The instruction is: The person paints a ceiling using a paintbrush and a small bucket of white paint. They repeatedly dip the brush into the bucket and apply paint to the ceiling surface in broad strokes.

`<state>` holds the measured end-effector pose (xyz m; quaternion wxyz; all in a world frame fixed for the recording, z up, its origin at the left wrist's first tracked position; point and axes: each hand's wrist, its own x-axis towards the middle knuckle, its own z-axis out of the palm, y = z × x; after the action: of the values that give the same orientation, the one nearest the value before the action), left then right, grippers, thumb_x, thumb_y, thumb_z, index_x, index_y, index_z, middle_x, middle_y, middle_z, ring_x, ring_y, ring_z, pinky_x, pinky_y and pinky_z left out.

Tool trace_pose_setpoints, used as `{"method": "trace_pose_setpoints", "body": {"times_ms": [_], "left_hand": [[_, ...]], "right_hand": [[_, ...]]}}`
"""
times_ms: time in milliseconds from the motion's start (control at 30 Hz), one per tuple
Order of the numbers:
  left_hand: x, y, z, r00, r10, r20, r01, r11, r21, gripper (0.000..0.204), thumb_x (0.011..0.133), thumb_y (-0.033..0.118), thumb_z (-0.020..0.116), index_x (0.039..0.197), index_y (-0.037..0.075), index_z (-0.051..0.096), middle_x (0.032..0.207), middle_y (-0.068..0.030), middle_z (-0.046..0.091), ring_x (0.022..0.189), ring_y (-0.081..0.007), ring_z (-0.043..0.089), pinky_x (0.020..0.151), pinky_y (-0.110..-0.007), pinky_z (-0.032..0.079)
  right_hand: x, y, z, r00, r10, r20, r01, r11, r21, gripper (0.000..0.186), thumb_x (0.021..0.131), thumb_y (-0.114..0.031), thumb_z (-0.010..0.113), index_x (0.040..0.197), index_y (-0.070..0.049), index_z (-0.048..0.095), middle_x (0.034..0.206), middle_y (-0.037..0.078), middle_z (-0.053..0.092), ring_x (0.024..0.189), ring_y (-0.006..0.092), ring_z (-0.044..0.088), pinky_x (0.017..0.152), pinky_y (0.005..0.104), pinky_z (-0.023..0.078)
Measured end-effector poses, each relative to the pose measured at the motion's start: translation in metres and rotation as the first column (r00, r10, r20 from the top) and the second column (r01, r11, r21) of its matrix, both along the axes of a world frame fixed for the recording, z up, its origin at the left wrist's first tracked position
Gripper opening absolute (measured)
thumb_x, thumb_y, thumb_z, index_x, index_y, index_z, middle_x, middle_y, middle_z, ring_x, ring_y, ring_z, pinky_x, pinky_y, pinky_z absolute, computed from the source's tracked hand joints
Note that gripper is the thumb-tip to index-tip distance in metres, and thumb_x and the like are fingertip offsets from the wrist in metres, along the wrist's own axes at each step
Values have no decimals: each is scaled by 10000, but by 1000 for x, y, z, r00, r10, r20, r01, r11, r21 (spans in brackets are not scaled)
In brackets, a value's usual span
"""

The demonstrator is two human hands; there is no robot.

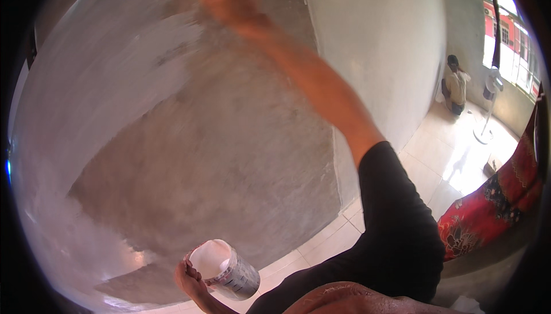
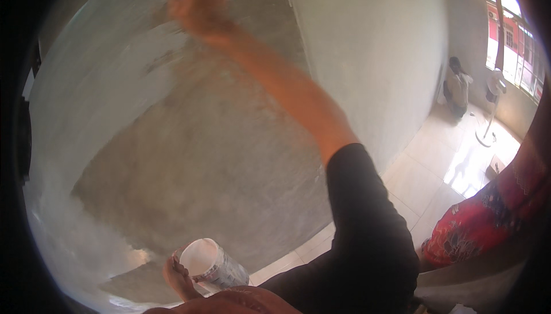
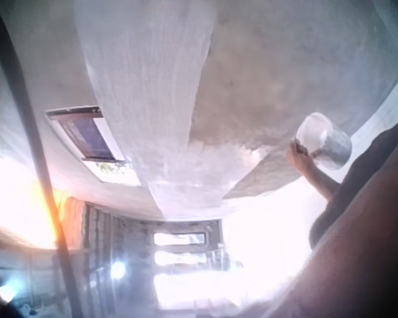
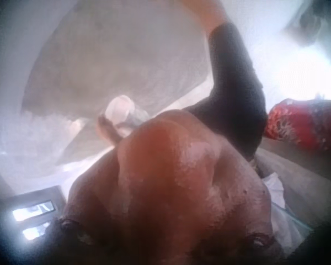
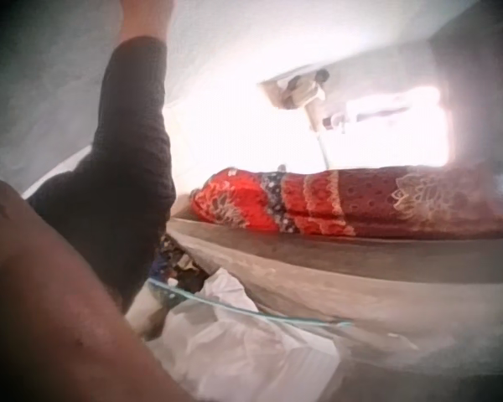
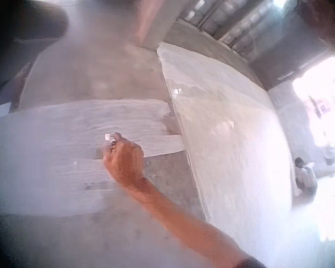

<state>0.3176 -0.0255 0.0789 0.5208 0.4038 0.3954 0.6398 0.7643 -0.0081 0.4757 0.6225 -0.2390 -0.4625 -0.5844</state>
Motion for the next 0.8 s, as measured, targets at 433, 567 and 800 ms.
{"method": "trace_pose_setpoints", "body": {"times_ms": [433, 567, 800], "left_hand": [[1, 1, 5, 993, -116, -11, 116, 993, -4, 230, 840, 143, 514, 623, 70, 495, 464, 80, 310, 368, -13, 212, 335, -215, 127], [-3, 1, 4, 996, -83, -38, 82, 996, -26, 232, 841, 151, 516, 626, 68, 497, 464, 78, 311, 366, -15, 216, 333, -214, 128], [-3, 5, -3, 995, -53, -83, 53, 999, -4, 240, 848, 176, 510, 633, 70, 499, 458, 76, 305, 363, -17, 213, 336, -215, 129]], "right_hand": [[34, 48, -10, 924, -346, -161, 309, 926, -215, 178, 778, -183, 593, 710, -20, 619, 599, 154, 610, 571, 322, 625, 499, 430, 480], [-41, 74, -7, 991, -126, -51, 118, 983, -141, 153, 786, -180, 638, 726, -45, 601, 591, 111, 591, 492, 292, 564, 449, 364, 409], [-25, 43, 2, 927, 358, -110, -374, 901, -218, 136, 729, -156, 633, 711, -21, 628, 530, 135, 575, 487, 291, 584, 482, 402, 448]]}}
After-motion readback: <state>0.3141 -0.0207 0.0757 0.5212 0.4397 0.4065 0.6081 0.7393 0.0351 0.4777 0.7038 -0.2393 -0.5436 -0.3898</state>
